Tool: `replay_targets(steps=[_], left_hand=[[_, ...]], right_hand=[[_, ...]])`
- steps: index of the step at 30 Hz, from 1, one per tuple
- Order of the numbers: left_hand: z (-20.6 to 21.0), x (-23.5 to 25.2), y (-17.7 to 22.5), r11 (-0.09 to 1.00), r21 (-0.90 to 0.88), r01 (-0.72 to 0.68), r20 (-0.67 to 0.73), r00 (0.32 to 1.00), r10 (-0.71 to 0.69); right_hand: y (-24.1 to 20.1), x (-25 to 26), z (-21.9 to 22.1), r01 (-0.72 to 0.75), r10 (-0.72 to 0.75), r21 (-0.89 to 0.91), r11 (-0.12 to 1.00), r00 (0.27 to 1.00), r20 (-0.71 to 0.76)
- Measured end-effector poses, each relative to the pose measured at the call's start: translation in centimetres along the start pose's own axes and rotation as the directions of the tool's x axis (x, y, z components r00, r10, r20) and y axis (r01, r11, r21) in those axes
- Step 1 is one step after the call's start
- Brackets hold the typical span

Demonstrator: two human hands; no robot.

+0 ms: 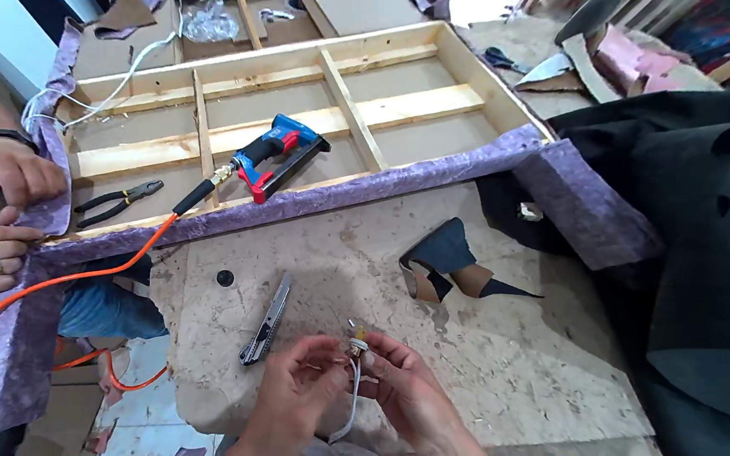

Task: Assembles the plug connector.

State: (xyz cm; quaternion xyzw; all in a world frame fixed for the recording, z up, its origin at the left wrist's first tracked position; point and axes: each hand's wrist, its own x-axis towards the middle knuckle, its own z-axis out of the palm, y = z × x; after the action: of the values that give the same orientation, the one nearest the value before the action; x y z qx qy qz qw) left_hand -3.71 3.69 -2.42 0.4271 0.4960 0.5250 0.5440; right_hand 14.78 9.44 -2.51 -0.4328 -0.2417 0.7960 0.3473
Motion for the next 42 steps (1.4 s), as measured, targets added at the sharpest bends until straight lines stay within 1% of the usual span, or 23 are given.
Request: replay_targets(steps=[2, 6, 9, 10, 12, 14, 16, 17, 18, 20, 21, 22, 24, 26, 28, 30, 31, 33, 35, 36, 37, 39, 42], left_hand=[[0.1, -0.3, -0.5, 0.994, 0.107, -0.028, -0.02, 0.999, 0.03], [0.1, -0.6, 0.0, 0.986, 0.168, 0.005, -0.022, 1.0, -0.001], [0.2, -0.7, 0.6, 0.978, 0.207, 0.005, -0.081, 0.997, 0.012], [0.1, -0.8, 0.8, 0.976, 0.216, 0.002, -0.091, 0.996, 0.018], [-0.2, -1.0, 1.2, 0.974, 0.225, -0.004, -0.069, 0.997, 0.02], [-0.5, -1.2, 1.4, 0.976, 0.217, 0.003, -0.043, 0.999, 0.007], [-0.8, -1.7, 1.7, 0.984, 0.172, 0.045, 0.003, 0.999, -0.046], [-1.0, -1.9, 1.9, 0.988, 0.12, 0.102, 0.035, 0.994, -0.107], [-1.4, -2.1, 2.2, 0.98, 0.051, 0.19, 0.077, 0.978, -0.193], [-2.3, -2.2, 2.5, 0.918, -0.098, 0.383, 0.147, 0.918, -0.368], [-2.7, -2.1, 2.6, 0.884, -0.152, 0.442, 0.169, 0.893, -0.418], [-3.1, -2.2, 2.5, 0.866, -0.185, 0.464, 0.185, 0.882, -0.433], [-3.7, -2.1, 2.1, 0.893, -0.192, 0.408, 0.201, 0.907, -0.371], [-4.3, -1.9, 1.9, 0.958, -0.075, 0.276, 0.224, 0.941, -0.254], [-3.9, -1.6, 2.7, 0.973, 0.14, 0.184, 0.229, 0.95, -0.213], [-2.8, -1.4, 3.6, 0.919, 0.356, 0.17, 0.172, 0.955, -0.244], [-2.4, -1.4, 3.8, 0.89, 0.427, 0.161, 0.153, 0.957, -0.246], [-2.6, -1.2, 4.3, 0.837, 0.532, 0.126, 0.172, 0.952, -0.253], [-3.3, -0.8, 5.0, 0.818, 0.55, 0.17, 0.246, 0.903, -0.353], [-3.7, -0.5, 5.3, 0.837, 0.486, 0.251, 0.298, 0.853, -0.429], [-4.1, -0.3, 5.3, 0.854, 0.376, 0.36, 0.343, 0.802, -0.488], [-4.7, 0.1, 5.3, 0.825, 0.198, 0.53, 0.385, 0.731, -0.563], [-5.0, 0.4, 5.7, 0.76, 0.118, 0.639, 0.408, 0.667, -0.624]], right_hand=[[0.4, 0.2, 0.4, 0.028, -0.027, 0.011, 1.0, 0.999, -0.019], [0.7, -0.4, 1.2, 0.131, -0.131, -0.041, 0.991, 0.991, -0.01], [0.6, -1.4, 1.7, 0.151, -0.153, -0.085, 0.985, 0.988, -0.013], [0.7, -1.7, 1.7, 0.155, -0.156, -0.088, 0.984, 0.988, 0.002], [1.1, -2.0, 1.2, 0.186, -0.178, -0.087, 0.979, 0.979, 0.1], [1.5, -2.3, 0.9, 0.222, -0.2, -0.151, 0.963, 0.968, 0.15], [1.7, -2.7, 1.3, 0.245, -0.232, -0.185, 0.952, 0.969, 0.089], [1.8, -2.9, 1.6, 0.25, -0.242, -0.185, 0.95, 0.968, 0.061], [1.9, -3.1, 1.7, 0.248, -0.244, -0.177, 0.952, 0.969, 0.047], [1.9, -3.1, 2.0, 0.227, -0.223, -0.16, 0.961, 0.974, 0.042], [1.9, -3.0, 2.1, 0.217, -0.211, -0.162, 0.963, 0.976, 0.054], [1.9, -3.0, 2.2, 0.21, -0.201, -0.165, 0.964, 0.977, 0.071], [1.9, -2.7, 2.2, 0.217, -0.202, -0.177, 0.96, 0.974, 0.101], [1.8, -2.6, 2.4, 0.245, -0.227, -0.206, 0.947, 0.968, 0.11], [1.6, -2.7, 2.8, 0.281, -0.259, -0.255, 0.925, 0.959, 0.116], [1.6, -3.0, 3.2, 0.3, -0.277, -0.311, 0.902, 0.954, 0.118], [1.5, -3.1, 3.4, 0.3, -0.277, -0.327, 0.896, 0.954, 0.115], [1.4, -3.1, 3.5, 0.297, -0.277, -0.344, 0.891, 0.955, 0.106], [1.5, -3.0, 3.5, 0.324, -0.301, -0.362, 0.874, 0.946, 0.122], [1.5, -3.0, 3.5, 0.349, -0.319, -0.381, 0.856, 0.937, 0.141], [1.6, -3.0, 3.5, 0.374, -0.334, -0.405, 0.834, 0.927, 0.168], [1.5, -2.9, 3.4, 0.404, -0.334, -0.448, 0.798, 0.914, 0.23], [1.1, -2.9, 3.5, 0.376, -0.288, -0.493, 0.785, 0.925, 0.247]])
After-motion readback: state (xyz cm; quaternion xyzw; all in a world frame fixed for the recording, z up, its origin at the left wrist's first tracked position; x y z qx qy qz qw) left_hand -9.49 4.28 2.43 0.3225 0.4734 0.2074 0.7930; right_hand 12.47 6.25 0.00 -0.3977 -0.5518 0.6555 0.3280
